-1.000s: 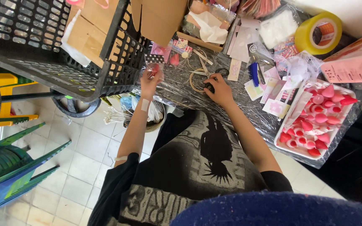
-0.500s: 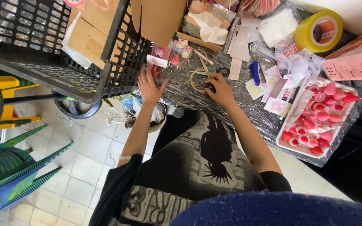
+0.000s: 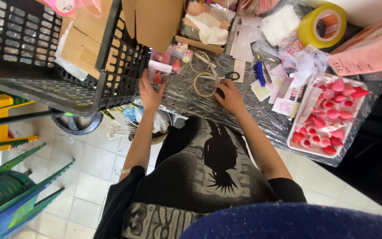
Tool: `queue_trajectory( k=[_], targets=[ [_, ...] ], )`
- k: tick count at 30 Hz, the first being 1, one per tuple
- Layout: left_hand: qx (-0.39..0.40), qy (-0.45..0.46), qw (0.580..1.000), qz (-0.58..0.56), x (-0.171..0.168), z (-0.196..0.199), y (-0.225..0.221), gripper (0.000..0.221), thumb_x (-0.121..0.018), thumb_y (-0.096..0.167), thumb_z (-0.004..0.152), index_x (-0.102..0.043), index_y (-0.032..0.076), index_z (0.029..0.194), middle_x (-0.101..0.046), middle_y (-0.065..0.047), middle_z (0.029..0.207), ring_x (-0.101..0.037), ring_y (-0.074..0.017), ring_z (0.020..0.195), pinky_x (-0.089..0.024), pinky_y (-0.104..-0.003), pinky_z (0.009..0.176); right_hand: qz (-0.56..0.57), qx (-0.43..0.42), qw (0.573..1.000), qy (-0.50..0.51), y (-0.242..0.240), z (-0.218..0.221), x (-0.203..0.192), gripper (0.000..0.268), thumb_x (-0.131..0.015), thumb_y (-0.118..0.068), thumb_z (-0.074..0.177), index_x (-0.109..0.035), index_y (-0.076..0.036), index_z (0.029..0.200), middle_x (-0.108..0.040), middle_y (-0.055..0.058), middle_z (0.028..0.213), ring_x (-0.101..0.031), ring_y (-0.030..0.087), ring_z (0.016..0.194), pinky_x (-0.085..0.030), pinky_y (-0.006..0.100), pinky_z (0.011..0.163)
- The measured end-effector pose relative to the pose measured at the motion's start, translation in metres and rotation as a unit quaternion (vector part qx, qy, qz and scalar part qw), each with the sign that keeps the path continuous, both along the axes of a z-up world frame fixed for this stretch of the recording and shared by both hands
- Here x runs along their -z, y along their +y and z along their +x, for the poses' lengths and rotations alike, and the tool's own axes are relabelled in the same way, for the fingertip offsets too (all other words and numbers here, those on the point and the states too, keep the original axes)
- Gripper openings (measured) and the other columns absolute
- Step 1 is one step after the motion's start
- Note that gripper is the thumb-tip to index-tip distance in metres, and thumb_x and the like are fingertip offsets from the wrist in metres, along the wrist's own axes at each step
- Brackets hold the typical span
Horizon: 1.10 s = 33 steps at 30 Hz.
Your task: Applying labels to small heart-shaped candle products and organizing them into a red tray.
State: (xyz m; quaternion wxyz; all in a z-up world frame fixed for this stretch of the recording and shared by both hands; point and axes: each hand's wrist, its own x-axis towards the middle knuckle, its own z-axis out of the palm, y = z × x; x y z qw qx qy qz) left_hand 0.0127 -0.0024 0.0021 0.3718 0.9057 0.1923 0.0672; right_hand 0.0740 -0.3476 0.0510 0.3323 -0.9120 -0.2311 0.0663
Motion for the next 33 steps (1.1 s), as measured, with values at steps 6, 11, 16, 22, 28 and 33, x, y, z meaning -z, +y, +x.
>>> queue_trajectory(
  k=[6,11,16,22,28,33],
  targets=[
    [0.166,0.007,0.942,0.290,-0.002,-0.001,-0.015,0.090,-0.072,0.049,0.100,-0.025,0.006,0.164,-0.017,-0.020,0.171,-0.025,-0.0393,0.155,-0.029,-0.059,0.119,-0.018,0.033,0.997,0.060,-0.016,-0.008,0.004,0.046,-0.080,-0.020,0.087,-0.063,-0.017,0.129,-0.058,0.012,0.119,-0.064,0.033,0.101,-0.054,0.045,0.080],
    [0.176,0.066,0.942,0.278,-0.007,0.004,-0.024,0.091,-0.064,0.054,0.101,-0.023,0.004,0.165,-0.011,-0.017,0.172,-0.014,-0.0372,0.158,-0.021,-0.062,0.122,-0.043,0.051,0.995,0.072,-0.032,-0.017,0.001,0.047,-0.078,-0.022,0.087,-0.060,-0.019,0.131,-0.058,0.010,0.119,-0.064,0.034,0.106,-0.055,0.046,0.080],
    [0.150,0.034,0.949,0.275,-0.016,-0.006,-0.048,0.086,-0.063,0.050,0.105,-0.022,0.006,0.167,-0.013,-0.019,0.173,-0.011,-0.0368,0.160,-0.015,-0.064,0.124,-0.024,0.040,0.998,0.051,-0.056,-0.021,-0.017,0.045,-0.078,-0.024,0.088,-0.060,-0.018,0.129,-0.059,0.012,0.125,-0.063,0.037,0.108,-0.054,0.047,0.084],
    [0.231,-0.011,0.952,0.201,-0.028,-0.005,-0.139,0.079,-0.064,0.045,0.102,-0.032,0.012,0.165,-0.018,-0.015,0.173,-0.015,-0.0336,0.161,-0.015,-0.066,0.125,-0.034,0.136,0.989,0.045,-0.125,-0.019,-0.024,0.018,-0.080,-0.027,0.091,-0.070,-0.014,0.099,-0.070,0.005,0.105,-0.065,0.028,0.107,-0.054,0.042,0.087],
    [0.391,-0.045,0.891,0.225,-0.016,0.014,-0.204,0.059,-0.067,0.043,0.099,-0.053,0.018,0.150,-0.038,-0.007,0.162,-0.026,-0.0323,0.153,-0.018,-0.066,0.119,-0.023,0.291,0.956,0.010,-0.189,-0.030,-0.014,0.022,-0.080,-0.025,0.098,-0.073,-0.007,0.086,-0.072,0.009,0.088,-0.068,0.026,0.077,-0.054,0.041,0.074],
    [0.348,-0.011,0.917,0.197,-0.012,0.021,-0.208,0.030,-0.068,0.031,0.100,-0.072,0.013,0.124,-0.055,-0.003,0.149,-0.044,-0.0330,0.142,-0.026,-0.059,0.120,0.061,0.322,0.943,0.062,-0.199,-0.047,-0.030,0.019,-0.056,-0.006,0.106,-0.072,-0.009,0.117,-0.075,0.012,0.107,-0.074,0.025,0.092,-0.056,0.038,0.083]
  ],
)
